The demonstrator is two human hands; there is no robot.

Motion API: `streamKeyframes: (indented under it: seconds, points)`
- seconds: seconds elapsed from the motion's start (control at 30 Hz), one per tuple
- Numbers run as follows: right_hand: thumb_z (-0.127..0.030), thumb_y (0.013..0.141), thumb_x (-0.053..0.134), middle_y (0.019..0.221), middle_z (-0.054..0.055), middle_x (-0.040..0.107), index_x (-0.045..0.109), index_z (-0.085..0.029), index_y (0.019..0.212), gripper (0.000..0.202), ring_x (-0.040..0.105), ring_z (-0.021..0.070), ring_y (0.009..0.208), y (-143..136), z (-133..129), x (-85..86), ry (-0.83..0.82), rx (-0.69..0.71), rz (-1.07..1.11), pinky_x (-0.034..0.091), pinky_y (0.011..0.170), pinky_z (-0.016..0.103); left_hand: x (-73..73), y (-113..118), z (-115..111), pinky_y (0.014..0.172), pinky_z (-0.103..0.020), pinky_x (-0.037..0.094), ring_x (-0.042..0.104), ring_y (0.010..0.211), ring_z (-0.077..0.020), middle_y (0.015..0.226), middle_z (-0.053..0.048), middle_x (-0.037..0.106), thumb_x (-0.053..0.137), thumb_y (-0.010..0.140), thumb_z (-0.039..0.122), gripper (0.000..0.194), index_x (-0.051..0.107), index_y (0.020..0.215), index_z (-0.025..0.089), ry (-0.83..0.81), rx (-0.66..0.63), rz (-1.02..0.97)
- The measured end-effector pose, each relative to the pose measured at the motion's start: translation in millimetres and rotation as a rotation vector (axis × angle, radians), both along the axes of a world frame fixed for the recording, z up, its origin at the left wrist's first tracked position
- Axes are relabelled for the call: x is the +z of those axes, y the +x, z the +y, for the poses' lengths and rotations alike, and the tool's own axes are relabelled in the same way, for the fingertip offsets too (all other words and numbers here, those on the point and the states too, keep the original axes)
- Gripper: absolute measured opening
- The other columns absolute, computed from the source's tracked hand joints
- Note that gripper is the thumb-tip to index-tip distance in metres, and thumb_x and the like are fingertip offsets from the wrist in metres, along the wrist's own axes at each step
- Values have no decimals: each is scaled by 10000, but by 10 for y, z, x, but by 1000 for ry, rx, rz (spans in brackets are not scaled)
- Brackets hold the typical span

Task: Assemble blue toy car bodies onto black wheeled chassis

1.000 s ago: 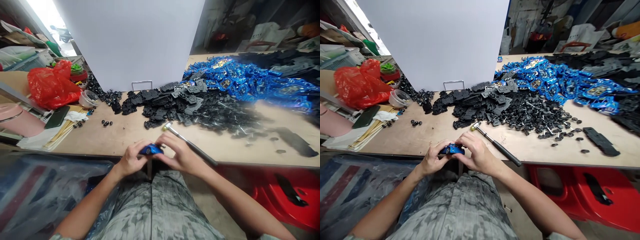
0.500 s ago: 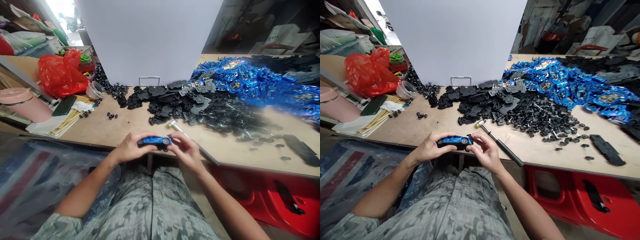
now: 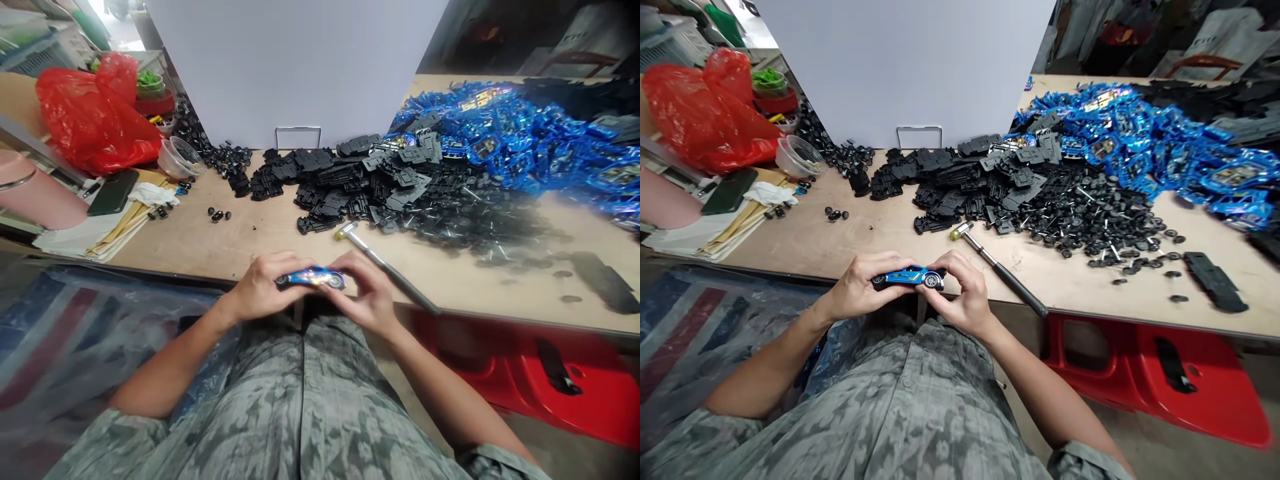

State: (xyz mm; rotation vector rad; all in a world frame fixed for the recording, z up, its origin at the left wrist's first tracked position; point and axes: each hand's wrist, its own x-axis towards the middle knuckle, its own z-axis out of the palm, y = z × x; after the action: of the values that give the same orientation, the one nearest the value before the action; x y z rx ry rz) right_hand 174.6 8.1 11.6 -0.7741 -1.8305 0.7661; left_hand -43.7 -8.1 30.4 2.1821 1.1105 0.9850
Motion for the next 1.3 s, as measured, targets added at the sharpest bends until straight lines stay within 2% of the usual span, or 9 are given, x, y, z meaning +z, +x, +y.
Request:
streamKeyframes:
  seconds: [0.23,0.47,0.57,0.63,0.73,0.83,0.93,1.07,1.3]
  points:
    - [-239,854,769,846,46,681,681,-210,960,141,625,194,764,-47,36,-45,71,-88,49,514,685,346,-82,38,28,922,-310,580,758,994,-223,1113,-125,792,788,847,277,334,755,1154,149,-29,74,-156]
    - [-260,893,748,999,67,715,672,-223,1137,259,670,217,905,1,114,-44,64,14,-20,560,802,366,-40,-53,55,918,-300,560,739,984,-210,1073,-93,784,807,823,290,308,743,1097,165,-110,100,-193]
    - [-357,937,706,1162,126,691,584,-207,1335,443,653,262,1032,259,126,-136,128,-84,-242,550,910,423,-136,-87,66,904,-310,544,716,983,-210,1065,-97,762,802,830,305,307,730,1098,172,-96,139,-134]
    - [-397,972,634,1201,170,662,564,-178,1364,454,604,314,1091,516,113,-234,201,-315,-521,515,944,482,-229,-104,72,895,-314,537,704,975,-211,1053,-97,751,800,831,330,315,727,1097,177,-84,177,-117]
    - [-365,1008,509,1045,191,663,643,-127,1161,313,560,335,980,861,61,-389,211,-512,-1031,473,838,460,-376,-119,96,889,-325,527,691,963,-219,1031,-91,744,791,829,401,329,734,1065,180,-130,263,-87]
    - [-293,1032,396,894,164,648,651,-120,975,313,555,279,811,1035,-7,-478,176,-583,-1255,401,685,359,-497,-132,155,868,-328,521,685,959,-229,991,-68,750,769,821,493,377,731,1036,185,-326,384,-59]
    - [-331,1056,369,882,124,676,643,-131,1044,340,577,215,662,1074,-80,-447,80,-601,-1111,356,561,311,-557,-159,223,826,-316,520,677,930,-226,970,-43,751,733,822,557,411,724,1005,189,-502,392,-45]
    - [-372,1056,449,850,62,735,635,-182,1133,277,675,184,642,979,-232,-295,-51,-323,-650,511,599,279,-545,-204,269,786,-297,513,660,879,-207,972,-36,744,700,835,565,413,724,976,178,-588,316,-14]
    - [-270,1026,526,1244,98,759,646,-215,1357,356,772,252,1060,616,-445,-313,-20,-155,-375,657,924,366,-551,-214,277,748,-305,511,655,819,-203,894,-41,734,745,793,551,412,715,927,162,-588,329,-56]
